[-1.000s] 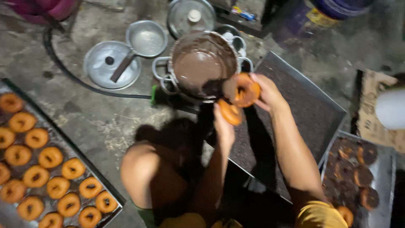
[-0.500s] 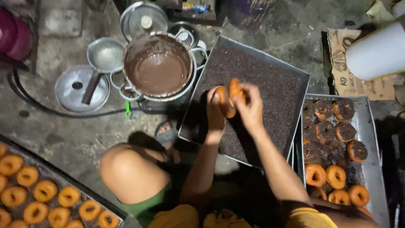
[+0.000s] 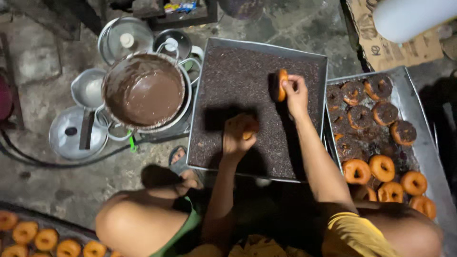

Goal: The person dips donuts into chocolate glaze and then into a tray of chocolate sprinkles before placing them onto another tray.

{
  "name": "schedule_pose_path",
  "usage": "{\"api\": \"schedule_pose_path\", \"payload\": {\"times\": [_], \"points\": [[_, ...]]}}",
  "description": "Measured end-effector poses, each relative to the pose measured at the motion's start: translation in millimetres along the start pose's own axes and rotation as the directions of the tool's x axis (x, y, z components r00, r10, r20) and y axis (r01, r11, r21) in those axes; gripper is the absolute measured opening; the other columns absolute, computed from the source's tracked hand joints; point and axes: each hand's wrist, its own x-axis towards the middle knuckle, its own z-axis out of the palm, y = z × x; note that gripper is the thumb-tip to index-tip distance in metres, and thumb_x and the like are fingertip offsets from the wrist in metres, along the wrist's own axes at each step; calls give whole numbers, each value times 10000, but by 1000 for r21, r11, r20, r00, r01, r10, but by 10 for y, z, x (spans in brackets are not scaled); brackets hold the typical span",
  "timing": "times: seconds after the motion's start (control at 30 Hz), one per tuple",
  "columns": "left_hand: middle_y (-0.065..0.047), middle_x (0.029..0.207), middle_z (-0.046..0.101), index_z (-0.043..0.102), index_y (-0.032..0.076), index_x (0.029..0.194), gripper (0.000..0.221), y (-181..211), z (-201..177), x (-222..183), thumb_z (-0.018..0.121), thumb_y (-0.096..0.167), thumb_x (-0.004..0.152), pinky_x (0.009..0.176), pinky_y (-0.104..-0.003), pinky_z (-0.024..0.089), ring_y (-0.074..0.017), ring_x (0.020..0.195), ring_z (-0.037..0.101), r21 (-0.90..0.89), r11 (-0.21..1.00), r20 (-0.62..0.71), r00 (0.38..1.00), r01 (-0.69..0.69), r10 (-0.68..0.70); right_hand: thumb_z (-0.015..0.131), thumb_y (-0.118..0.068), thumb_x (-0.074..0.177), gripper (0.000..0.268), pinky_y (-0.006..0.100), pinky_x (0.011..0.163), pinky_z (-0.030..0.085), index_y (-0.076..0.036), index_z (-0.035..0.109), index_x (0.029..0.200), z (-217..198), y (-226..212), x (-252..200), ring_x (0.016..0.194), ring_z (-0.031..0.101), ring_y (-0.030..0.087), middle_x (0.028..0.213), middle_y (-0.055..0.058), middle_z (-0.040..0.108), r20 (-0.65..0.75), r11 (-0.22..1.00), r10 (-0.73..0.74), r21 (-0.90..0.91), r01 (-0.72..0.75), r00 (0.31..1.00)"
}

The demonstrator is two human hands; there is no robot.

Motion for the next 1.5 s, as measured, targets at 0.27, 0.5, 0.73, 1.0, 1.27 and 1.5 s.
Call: {"api": "schedule_pose_path", "payload": {"times": [0.27,0.5,0.73,1.0,1.27,1.5], "points": [[-242,1278,563,594,26,1197,547,12,529,318,837,127,717,994,-523,486,-453,1177,534,97,991,-156,985,92,-76,685,-137,893,232,531,972,479,-46,683,1107,-416,356,176,1023,650,421,1053,203,671,374,333,-339,-811,481,864],[-287,1311,597,588,-95,1276,503,-430,1047,319,731,100,835,1052,-511,478,-427,1195,563,399,897,191,974,-192,123,688,-276,931,268,343,849,519,-74,705,1107,-1596,-461,625,909,667,136,982,64,753,457,884,205,-466,36,865],[-171,1015,704,739,-14,992,263,-493,1014,514,772,124,770,839,-455,548,-359,971,654,442,845,446,891,-301,84,624,-198,962,128,310,674,549,-98,666,1030,-3813,47,-216,826,594,121,899,-20,639,162,835,417,-457,-307,894],[-152,1081,724,702,-56,1235,300,43,1770,771,673,25,948,808,-301,568,-161,909,680,-371,632,508,719,680,-475,655,-180,910,213,433,674,636,-87,738,1084,-4255,1578,-1062,776,704,220,1050,76,722,-133,754,657,147,-640,742],[-174,1113,710,526,-53,1400,417,792,3218,500,617,31,1002,698,-283,576,-197,877,712,-507,172,774,534,845,-340,753,-351,853,300,495,814,537,-74,801,960,-4537,1044,-1640,887,724,384,946,200,762,-257,230,520,-876,-424,814],[-155,1100,724,520,-25,1380,409,849,3383,396,597,42,984,710,-288,610,-182,879,736,-454,180,764,485,873,-426,788,-131,726,188,404,969,503,-138,746,909,-3810,1023,-2340,1109,622,309,1069,55,719,12,469,189,-879,-80,982]]}}
